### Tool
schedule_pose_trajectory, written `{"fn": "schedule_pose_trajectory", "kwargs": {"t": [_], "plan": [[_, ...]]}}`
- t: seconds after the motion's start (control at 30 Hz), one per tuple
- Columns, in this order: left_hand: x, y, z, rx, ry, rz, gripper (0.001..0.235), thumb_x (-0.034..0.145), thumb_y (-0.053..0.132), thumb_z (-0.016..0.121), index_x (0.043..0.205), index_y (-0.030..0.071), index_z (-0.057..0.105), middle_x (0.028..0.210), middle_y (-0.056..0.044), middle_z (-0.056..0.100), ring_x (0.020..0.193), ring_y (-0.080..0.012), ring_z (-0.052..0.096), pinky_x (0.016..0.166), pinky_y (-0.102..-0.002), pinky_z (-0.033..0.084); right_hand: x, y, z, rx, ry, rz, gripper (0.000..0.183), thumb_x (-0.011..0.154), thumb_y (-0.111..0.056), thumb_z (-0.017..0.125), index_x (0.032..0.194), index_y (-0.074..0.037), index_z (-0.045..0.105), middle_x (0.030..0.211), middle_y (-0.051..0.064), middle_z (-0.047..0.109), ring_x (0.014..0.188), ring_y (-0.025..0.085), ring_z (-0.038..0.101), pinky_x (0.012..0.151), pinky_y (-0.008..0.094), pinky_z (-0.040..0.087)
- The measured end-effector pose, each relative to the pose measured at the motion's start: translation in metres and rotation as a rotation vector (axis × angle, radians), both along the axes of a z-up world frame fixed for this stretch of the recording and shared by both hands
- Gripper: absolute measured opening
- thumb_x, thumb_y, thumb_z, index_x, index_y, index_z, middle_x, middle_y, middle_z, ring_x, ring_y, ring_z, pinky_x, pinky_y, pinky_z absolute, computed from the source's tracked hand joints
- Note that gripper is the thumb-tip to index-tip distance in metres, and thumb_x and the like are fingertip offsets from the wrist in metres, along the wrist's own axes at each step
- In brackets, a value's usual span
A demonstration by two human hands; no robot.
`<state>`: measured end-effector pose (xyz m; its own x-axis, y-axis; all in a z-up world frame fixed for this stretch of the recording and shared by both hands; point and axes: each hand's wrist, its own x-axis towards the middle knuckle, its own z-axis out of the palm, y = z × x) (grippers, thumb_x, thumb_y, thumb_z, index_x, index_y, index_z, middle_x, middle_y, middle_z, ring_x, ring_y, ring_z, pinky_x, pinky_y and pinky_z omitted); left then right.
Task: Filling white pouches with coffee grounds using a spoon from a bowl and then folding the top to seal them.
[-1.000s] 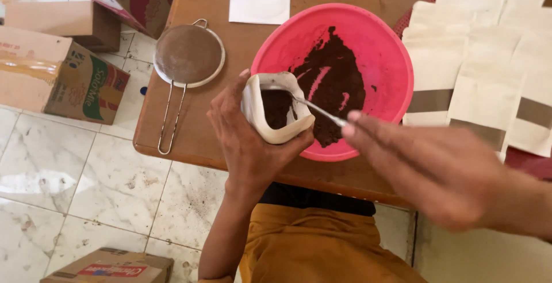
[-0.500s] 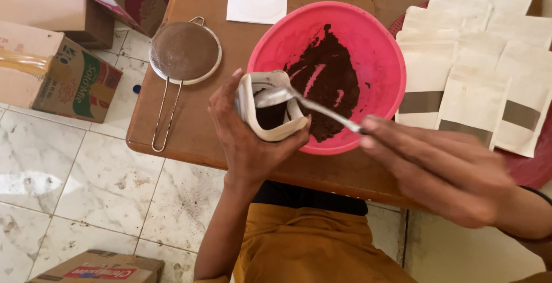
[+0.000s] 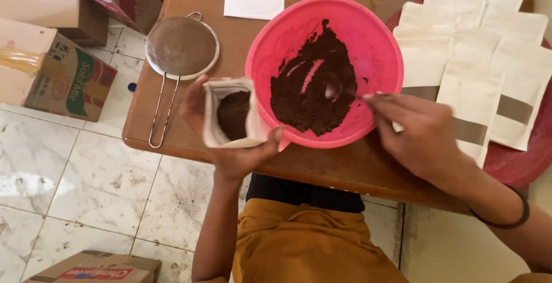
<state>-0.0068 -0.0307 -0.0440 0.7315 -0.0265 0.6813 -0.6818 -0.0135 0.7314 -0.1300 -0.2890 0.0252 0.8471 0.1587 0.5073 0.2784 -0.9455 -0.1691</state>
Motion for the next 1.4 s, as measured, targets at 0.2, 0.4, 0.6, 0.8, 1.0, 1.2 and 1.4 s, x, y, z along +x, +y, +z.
{"fn": "schedule_pose_trajectory", "kwargs": {"t": [0.2, 0.4, 0.6, 0.8, 1.0, 1.2, 1.4], "plan": [[0.011, 0.017, 0.004, -0.166, -0.077, -0.147, 0.093, 0.081, 0.04, 0.083, 0.151, -0.002, 0.039, 0.155, -0.009, 0.032, 0.133, -0.0294, 0.056, 0.116, -0.048, 0.058, 0.005, 0.011, -0.009, -0.196, 0.054, 0.177, 0.055, 0.077, -0.053, 0.087, 0.106, -0.005, 0.079, 0.098, 0.011, 0.08, 0.094, 0.026, 0.077, 0.09, 0.045, 0.062], [0.012, 0.036, 0.017, -0.192, -0.012, -0.283, 0.097, 0.078, 0.04, 0.081, 0.154, 0.01, 0.029, 0.143, -0.009, 0.042, 0.133, -0.0241, 0.051, 0.12, -0.043, 0.05, 0.036, 0.005, -0.018, -0.332, 0.101, 0.139, 0.038, 0.095, -0.05, 0.075, 0.11, -0.015, 0.079, 0.079, 0.003, 0.078, 0.059, 0.02, 0.072, 0.05, 0.037, 0.058], [0.002, 0.046, 0.02, -0.109, -0.017, -0.212, 0.099, 0.074, 0.045, 0.08, 0.151, 0.008, 0.03, 0.134, -0.014, 0.048, 0.12, -0.0262, 0.057, 0.103, -0.039, 0.054, 0.096, -0.032, -0.027, -0.355, 0.133, -0.032, 0.042, 0.099, -0.061, 0.068, 0.106, -0.021, 0.08, 0.085, -0.002, 0.078, 0.065, 0.017, 0.071, 0.048, 0.034, 0.048], [0.001, 0.036, 0.025, -0.122, -0.012, -0.253, 0.098, 0.072, 0.04, 0.081, 0.148, 0.01, 0.028, 0.131, -0.016, 0.049, 0.122, -0.0248, 0.055, 0.093, -0.039, 0.063, 0.141, -0.072, -0.049, -0.249, 0.017, -0.059, 0.049, 0.098, -0.057, 0.081, 0.115, -0.01, 0.084, 0.091, 0.003, 0.08, 0.072, 0.022, 0.072, 0.055, 0.037, 0.05], [0.001, 0.018, 0.029, -0.111, 0.024, -0.298, 0.096, 0.077, 0.041, 0.083, 0.149, 0.007, 0.031, 0.148, -0.009, 0.034, 0.129, -0.0242, 0.055, 0.109, -0.04, 0.056, 0.116, -0.041, -0.016, -0.192, -0.06, -0.077, 0.074, 0.097, -0.05, 0.087, 0.138, 0.008, 0.069, 0.129, 0.028, 0.068, 0.123, 0.044, 0.058, 0.104, 0.052, 0.048], [-0.011, 0.0, 0.036, -0.118, 0.016, -0.395, 0.094, 0.076, 0.046, 0.08, 0.148, 0.007, 0.034, 0.149, -0.008, 0.034, 0.127, -0.0234, 0.059, 0.107, -0.041, 0.063, 0.03, 0.046, 0.029, 0.331, 0.205, 0.077, 0.091, 0.086, -0.037, 0.081, 0.156, 0.001, 0.036, 0.163, 0.021, 0.04, 0.155, 0.037, 0.035, 0.132, 0.05, 0.022], [-0.028, -0.016, 0.037, -0.565, 0.237, -0.69, 0.1, 0.069, 0.029, 0.092, 0.151, 0.008, 0.038, 0.139, -0.01, 0.052, 0.127, -0.0245, 0.06, 0.111, -0.039, 0.054, 0.006, 0.094, -0.01, 0.446, 0.388, 0.377, 0.148, 0.064, -0.061, 0.096, 0.162, -0.001, 0.002, 0.172, 0.021, 0.014, 0.164, 0.042, 0.014, 0.136, 0.056, 0.019]]}}
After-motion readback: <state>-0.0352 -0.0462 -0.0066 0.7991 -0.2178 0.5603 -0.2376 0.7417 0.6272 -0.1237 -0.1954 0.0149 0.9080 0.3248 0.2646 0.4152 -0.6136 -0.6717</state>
